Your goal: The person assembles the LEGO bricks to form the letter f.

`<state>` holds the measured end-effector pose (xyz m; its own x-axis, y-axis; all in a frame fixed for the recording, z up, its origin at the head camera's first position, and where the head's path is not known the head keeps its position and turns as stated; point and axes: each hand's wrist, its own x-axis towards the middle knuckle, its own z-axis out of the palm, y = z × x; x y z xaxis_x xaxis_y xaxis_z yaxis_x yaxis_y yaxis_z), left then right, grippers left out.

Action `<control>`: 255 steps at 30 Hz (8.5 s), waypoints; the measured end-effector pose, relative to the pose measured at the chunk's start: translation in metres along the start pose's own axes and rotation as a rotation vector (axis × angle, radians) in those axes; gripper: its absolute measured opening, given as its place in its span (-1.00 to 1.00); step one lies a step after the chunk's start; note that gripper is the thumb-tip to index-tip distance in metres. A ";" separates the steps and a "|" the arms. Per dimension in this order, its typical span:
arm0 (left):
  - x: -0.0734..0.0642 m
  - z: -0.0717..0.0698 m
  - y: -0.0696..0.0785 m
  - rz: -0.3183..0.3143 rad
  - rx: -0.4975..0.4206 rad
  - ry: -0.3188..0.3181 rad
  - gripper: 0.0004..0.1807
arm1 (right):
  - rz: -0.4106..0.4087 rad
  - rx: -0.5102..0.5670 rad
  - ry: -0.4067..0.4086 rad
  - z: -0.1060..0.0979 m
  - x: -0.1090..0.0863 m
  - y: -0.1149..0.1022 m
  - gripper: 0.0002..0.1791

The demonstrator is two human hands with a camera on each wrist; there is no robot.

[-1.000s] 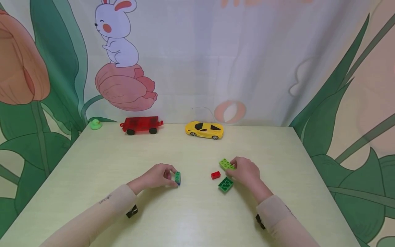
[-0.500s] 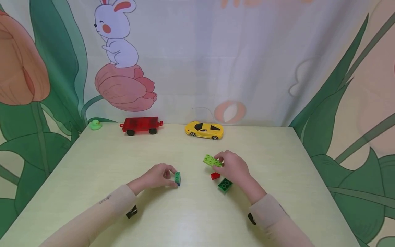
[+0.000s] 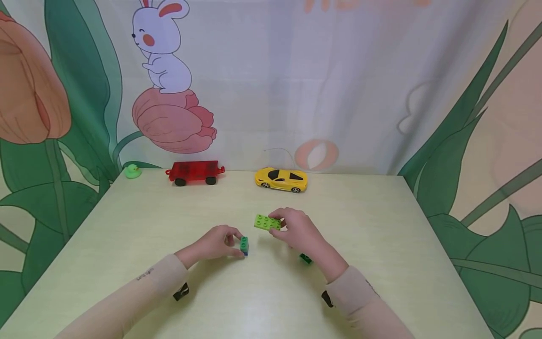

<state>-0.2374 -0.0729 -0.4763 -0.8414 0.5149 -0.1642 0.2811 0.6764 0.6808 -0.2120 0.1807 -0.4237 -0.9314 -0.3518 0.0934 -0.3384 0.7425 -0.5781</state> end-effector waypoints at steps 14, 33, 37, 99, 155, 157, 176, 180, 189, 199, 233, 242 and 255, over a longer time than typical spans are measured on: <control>-0.002 -0.001 0.002 0.010 -0.006 -0.002 -0.61 | -0.047 0.180 -0.098 0.020 0.007 -0.004 -0.63; -0.001 -0.002 -0.001 0.042 0.005 -0.010 -0.70 | -0.015 0.288 -0.190 0.046 0.015 -0.002 -0.65; -0.001 -0.002 -0.003 0.069 0.003 -0.007 -0.71 | 0.029 0.304 -0.205 0.050 0.015 -0.004 -0.64; 0.000 -0.001 0.000 0.012 0.009 -0.022 -0.57 | 0.213 0.078 0.038 0.004 -0.003 0.001 -0.72; -0.001 -0.002 0.002 -0.009 0.008 -0.014 -0.58 | 0.403 -0.160 -0.113 0.005 -0.010 0.042 -0.62; -0.001 -0.003 0.002 -0.008 0.012 -0.014 -0.59 | 0.387 -0.145 -0.104 0.003 -0.010 0.037 -0.61; 0.001 -0.001 0.002 -0.023 0.023 -0.018 -0.57 | 0.186 0.062 0.073 0.005 -0.006 -0.019 -0.61; 0.001 -0.002 0.002 -0.029 0.018 -0.025 -0.58 | 0.108 0.093 0.069 0.013 -0.002 -0.023 -0.62; 0.001 -0.002 0.001 -0.002 0.017 -0.030 -0.64 | -0.040 0.093 -0.004 0.025 0.002 -0.032 -0.61; 0.000 -0.001 0.002 0.008 0.016 -0.018 -0.68 | -0.037 0.090 -0.059 0.039 0.010 -0.034 -0.58; 0.001 -0.001 -0.001 0.026 0.009 -0.014 -0.70 | 0.016 0.013 -0.076 0.047 0.017 -0.043 -0.69; 0.001 -0.001 -0.001 0.043 0.006 -0.011 -0.72 | 0.025 -0.024 -0.080 0.050 0.017 -0.043 -0.67; 0.002 0.000 -0.001 0.027 0.002 -0.017 -0.71 | 0.104 0.127 -0.136 0.050 0.017 -0.035 -0.63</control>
<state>-0.2393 -0.0727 -0.4770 -0.8257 0.5416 -0.1577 0.3044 0.6633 0.6837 -0.2090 0.1201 -0.4428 -0.9309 -0.3569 -0.0778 -0.2132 0.7038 -0.6776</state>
